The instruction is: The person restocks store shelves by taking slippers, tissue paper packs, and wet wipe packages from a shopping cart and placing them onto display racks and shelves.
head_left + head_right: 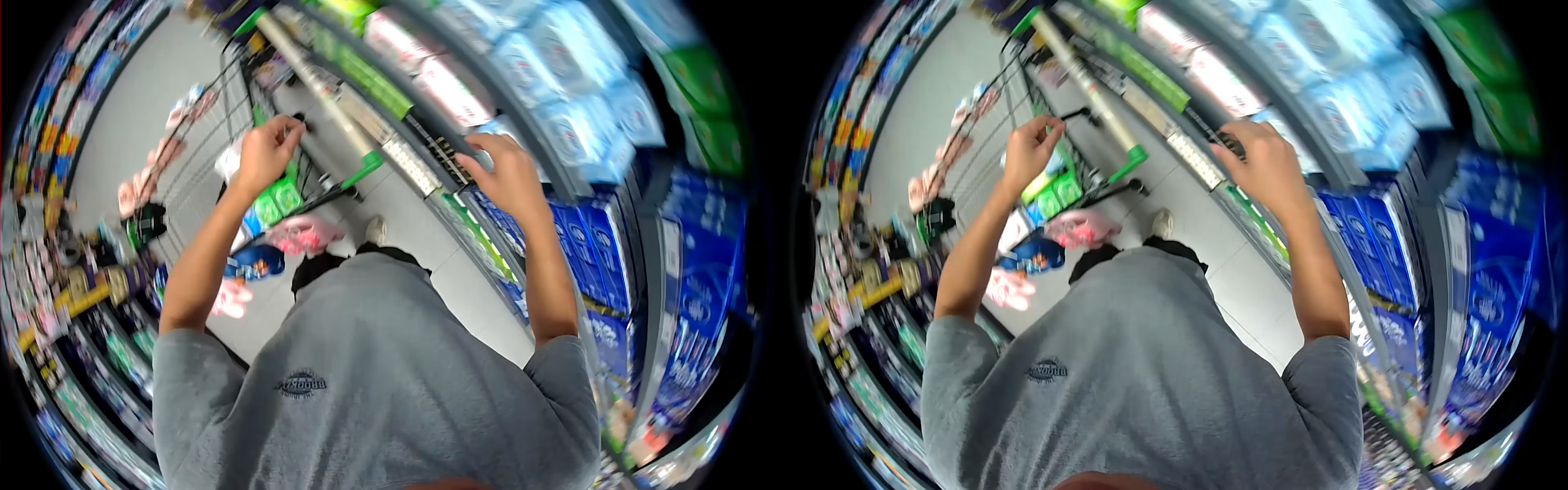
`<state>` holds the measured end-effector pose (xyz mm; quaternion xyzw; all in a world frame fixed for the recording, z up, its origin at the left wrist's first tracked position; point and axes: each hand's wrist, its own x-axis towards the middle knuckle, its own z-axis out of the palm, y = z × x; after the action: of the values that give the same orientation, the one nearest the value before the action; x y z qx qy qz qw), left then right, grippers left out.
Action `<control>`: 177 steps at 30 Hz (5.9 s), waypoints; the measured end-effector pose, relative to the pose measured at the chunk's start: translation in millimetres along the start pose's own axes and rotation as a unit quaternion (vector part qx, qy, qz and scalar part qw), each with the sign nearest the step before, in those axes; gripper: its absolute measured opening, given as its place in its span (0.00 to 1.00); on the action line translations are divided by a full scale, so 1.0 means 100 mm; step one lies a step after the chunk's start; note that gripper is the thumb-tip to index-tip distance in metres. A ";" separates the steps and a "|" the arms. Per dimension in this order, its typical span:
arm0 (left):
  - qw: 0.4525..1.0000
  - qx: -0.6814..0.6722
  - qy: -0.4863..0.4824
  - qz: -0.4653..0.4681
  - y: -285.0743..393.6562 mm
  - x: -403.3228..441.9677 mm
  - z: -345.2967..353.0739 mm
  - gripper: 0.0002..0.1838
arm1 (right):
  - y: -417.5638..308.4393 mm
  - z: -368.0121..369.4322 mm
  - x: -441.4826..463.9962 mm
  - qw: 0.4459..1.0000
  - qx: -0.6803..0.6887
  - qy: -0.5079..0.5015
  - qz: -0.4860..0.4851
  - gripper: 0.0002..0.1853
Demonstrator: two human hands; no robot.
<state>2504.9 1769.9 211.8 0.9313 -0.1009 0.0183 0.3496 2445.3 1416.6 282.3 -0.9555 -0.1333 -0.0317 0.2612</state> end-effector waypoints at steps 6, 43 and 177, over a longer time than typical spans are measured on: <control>0.989 0.001 0.104 -0.104 -0.70 -0.55 -0.61 0.10 | -0.57 0.58 0.54 0.988 0.064 -0.139 -0.014 0.16; 0.812 -0.303 -0.015 -0.498 -4.62 -0.70 1.89 0.35 | -1.14 6.36 1.25 0.890 0.182 -0.205 0.365 0.21; 0.716 0.041 -0.003 -0.697 -1.16 -4.46 -0.32 0.07 | 1.98 2.73 -4.73 0.818 0.271 -0.423 0.280 0.22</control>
<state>2092.3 1954.3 113.9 0.7517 0.5763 -0.2289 0.2244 2041.0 1278.1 -111.8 -0.7615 0.0398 0.4875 0.4253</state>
